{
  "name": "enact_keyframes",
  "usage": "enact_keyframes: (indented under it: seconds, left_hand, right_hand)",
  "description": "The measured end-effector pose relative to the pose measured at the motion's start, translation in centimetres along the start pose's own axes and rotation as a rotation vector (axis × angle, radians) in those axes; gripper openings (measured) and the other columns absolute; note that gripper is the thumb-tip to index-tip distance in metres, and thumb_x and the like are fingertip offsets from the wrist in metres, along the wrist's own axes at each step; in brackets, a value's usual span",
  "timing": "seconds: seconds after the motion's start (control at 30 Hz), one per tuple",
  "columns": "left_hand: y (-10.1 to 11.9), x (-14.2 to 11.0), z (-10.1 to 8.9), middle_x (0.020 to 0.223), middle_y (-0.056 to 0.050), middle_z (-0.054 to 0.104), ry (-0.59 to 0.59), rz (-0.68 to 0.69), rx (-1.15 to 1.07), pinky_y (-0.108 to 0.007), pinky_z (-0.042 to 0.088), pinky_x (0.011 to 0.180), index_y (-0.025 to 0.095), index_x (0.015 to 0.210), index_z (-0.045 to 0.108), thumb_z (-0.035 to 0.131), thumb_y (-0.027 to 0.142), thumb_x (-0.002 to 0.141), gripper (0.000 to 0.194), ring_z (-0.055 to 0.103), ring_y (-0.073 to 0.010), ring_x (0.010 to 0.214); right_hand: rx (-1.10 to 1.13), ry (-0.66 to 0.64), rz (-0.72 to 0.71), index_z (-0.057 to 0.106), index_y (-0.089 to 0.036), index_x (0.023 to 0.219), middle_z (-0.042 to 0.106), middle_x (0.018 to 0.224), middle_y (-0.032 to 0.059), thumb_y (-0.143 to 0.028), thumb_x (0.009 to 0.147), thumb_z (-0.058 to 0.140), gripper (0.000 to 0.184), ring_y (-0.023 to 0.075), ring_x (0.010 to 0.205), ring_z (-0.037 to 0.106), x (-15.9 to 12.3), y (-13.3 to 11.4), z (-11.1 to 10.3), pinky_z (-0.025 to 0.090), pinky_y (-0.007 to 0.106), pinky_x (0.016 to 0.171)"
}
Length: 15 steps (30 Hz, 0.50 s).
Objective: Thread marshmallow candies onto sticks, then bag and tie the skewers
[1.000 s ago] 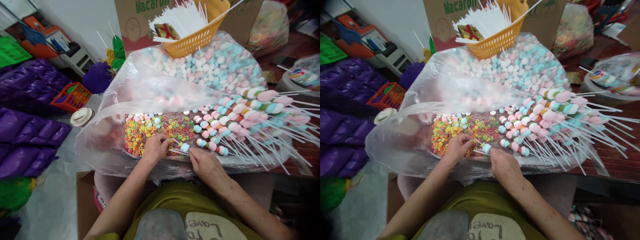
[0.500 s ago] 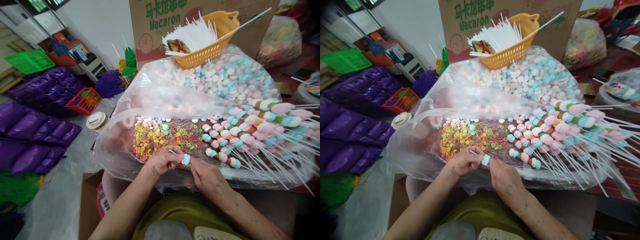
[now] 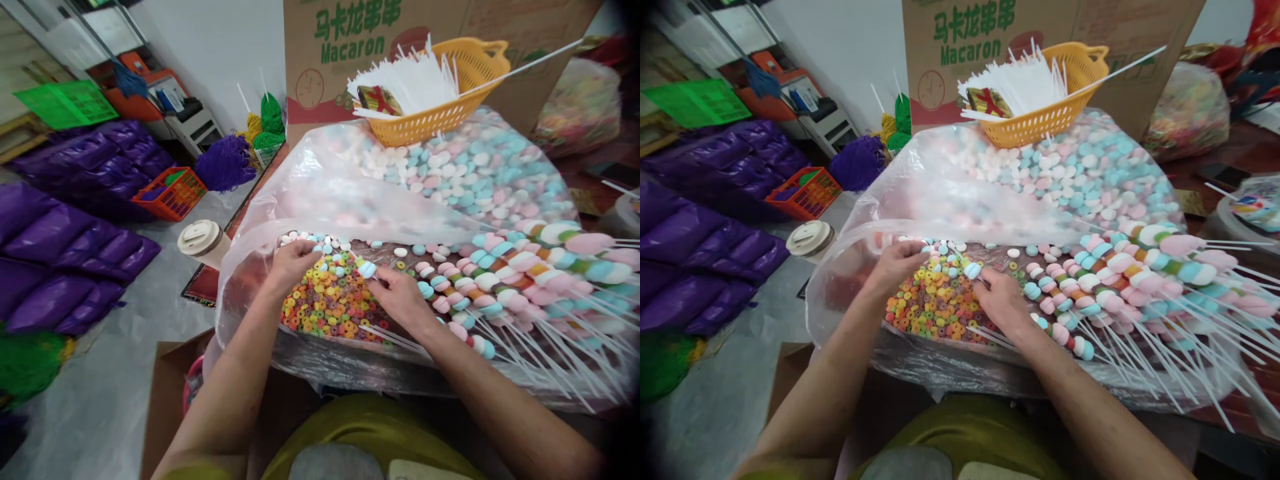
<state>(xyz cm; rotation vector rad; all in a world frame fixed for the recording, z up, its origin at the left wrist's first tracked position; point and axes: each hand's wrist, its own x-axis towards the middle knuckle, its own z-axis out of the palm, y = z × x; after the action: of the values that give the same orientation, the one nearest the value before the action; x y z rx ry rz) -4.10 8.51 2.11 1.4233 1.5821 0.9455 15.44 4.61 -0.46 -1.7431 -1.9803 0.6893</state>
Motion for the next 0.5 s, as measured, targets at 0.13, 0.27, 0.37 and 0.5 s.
enact_keyframes:
  seconds: [0.13, 0.27, 0.37, 0.5]
  left_hand:
    - [-1.3, -3.5, -1.9, 0.060, 0.005, 0.058, -0.052, -0.258, -0.613, -0.018, 0.038, 0.043, 0.017, 0.085, 0.056, 0.072, 0.027, 0.060, 0.031, 0.051, -0.0075, 0.045]
    - [-2.5, -6.1, -1.5, 0.068, -0.001, 0.065, -0.106, -0.428, -0.868, -0.017, 0.041, 0.044, 0.016, 0.085, 0.056, 0.073, 0.025, 0.061, 0.031, 0.056, -0.0078, 0.049]
    - [-2.7, -6.8, -0.5, 0.068, -0.002, 0.066, -0.103, -0.451, -0.910, -0.016, 0.042, 0.043, 0.016, 0.084, 0.057, 0.073, 0.025, 0.062, 0.029, 0.056, -0.0075, 0.049]
    - [-1.9, -7.0, 1.7, 0.065, 0.001, 0.063, -0.080, -0.374, -0.901, -0.018, 0.043, 0.043, 0.015, 0.083, 0.059, 0.075, 0.026, 0.058, 0.032, 0.056, -0.0081, 0.048]
  right_hand:
    - [-0.093, -0.129, -0.058, 0.062, -0.018, 0.079, 0.062, 0.072, 0.0043, -0.024, 0.077, 0.046, 0.018, 0.0153, 0.067, 0.053, 3.1, -2.3, 2.0, 0.034, 0.023, 0.058]
    - [-0.120, -0.180, -0.065, 0.063, -0.016, 0.077, 0.063, 0.076, 0.0086, -0.015, 0.070, 0.051, 0.014, 0.0178, 0.073, 0.056, 5.0, -3.3, 2.6, 0.035, 0.026, 0.062]
    - [-0.087, -0.175, -0.085, 0.060, -0.015, 0.080, 0.061, 0.076, 0.0060, -0.020, 0.074, 0.049, 0.014, 0.0161, 0.071, 0.054, 4.3, -2.6, 1.3, 0.035, 0.025, 0.060]
    - [0.263, -0.136, -0.113, 0.057, -0.017, 0.082, 0.052, 0.064, -0.0028, -0.034, 0.082, 0.043, 0.022, 0.0107, 0.058, 0.046, 1.1, -1.5, 0.1, 0.033, 0.021, 0.052]
